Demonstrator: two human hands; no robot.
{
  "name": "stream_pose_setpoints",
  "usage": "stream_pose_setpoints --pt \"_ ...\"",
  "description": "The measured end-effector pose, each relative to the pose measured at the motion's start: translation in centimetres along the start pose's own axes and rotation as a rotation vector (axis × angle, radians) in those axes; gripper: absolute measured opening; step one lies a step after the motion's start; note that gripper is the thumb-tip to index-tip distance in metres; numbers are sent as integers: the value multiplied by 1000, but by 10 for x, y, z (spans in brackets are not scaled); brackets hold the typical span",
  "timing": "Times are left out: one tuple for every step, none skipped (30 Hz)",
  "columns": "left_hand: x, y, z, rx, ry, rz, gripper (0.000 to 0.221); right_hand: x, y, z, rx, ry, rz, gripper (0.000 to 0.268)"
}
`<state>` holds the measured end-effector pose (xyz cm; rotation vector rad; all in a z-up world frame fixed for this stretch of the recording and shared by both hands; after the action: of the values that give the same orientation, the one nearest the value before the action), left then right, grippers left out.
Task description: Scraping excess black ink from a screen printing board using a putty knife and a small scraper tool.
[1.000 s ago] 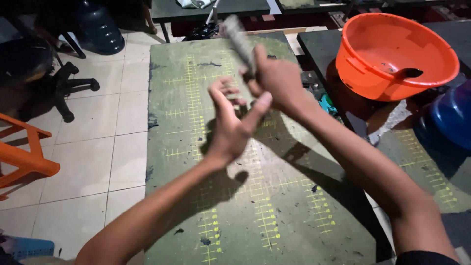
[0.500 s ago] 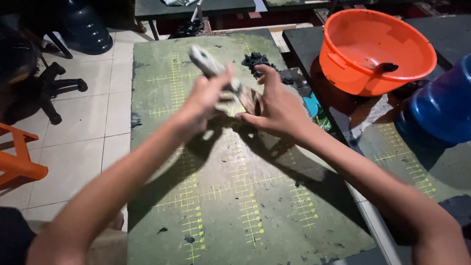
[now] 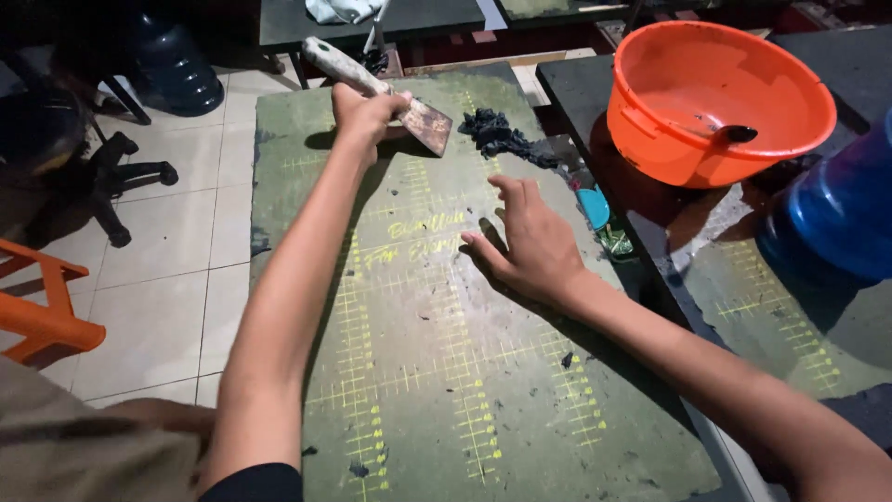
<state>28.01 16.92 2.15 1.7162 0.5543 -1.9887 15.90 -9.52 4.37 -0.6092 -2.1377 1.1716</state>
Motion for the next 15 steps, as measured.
stream_pose_setpoints --pt "6 2 -3 -12 9 12 55 -1 1 2 5 3 1 70" --pt "6 6 -5 -10 7 12 55 -1 1 0 6 5 2 70" --pt "7 8 -6 -7 15 -1 45 0 1 0 0 -2 13 69" --pt "8 11 -7 -4 23 -14 35 1 1 1 -7 -9 24 69" --pt "9 10 -7 -3 19 -14 35 1 2 1 -3 -7 23 69" --pt "11 10 -8 11 -7 2 44 1 2 1 -1 -2 26 68" --pt "12 12 -9 27 -30 20 53 0 2 0 -2 2 30 68" --pt "13 11 -10 29 -31 20 53 2 2 0 -1 5 31 68" --pt "12 12 -11 34 -14 1 57 2 2 -1 -3 1 25 69" --pt "11 14 -12 39 3 -18 60 3 2 -2 -5 -4 20 69" --pt "12 16 -14 40 0 -17 60 2 2 -1 -2 -2 21 69" --pt "8 20 -15 68 50 -35 58 2 1 -1 -11 -6 31 68" --pt "3 22 -17 94 101 -58 57 4 2 -1 -22 -11 36 67" --pt "-1 23 -13 92 99 -62 57 3 2 0 -20 -11 32 67" --pt "-6 23 -9 67 109 -132 55 3 2 0 -26 -20 43 68"
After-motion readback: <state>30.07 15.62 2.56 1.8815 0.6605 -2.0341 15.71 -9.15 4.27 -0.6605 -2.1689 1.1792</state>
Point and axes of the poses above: each hand's wrist, its own z-axis away from the middle knuckle, its own y-axis out of the palm, x = y × z, the point moved 9 cm from there along -z, towards the middle knuckle
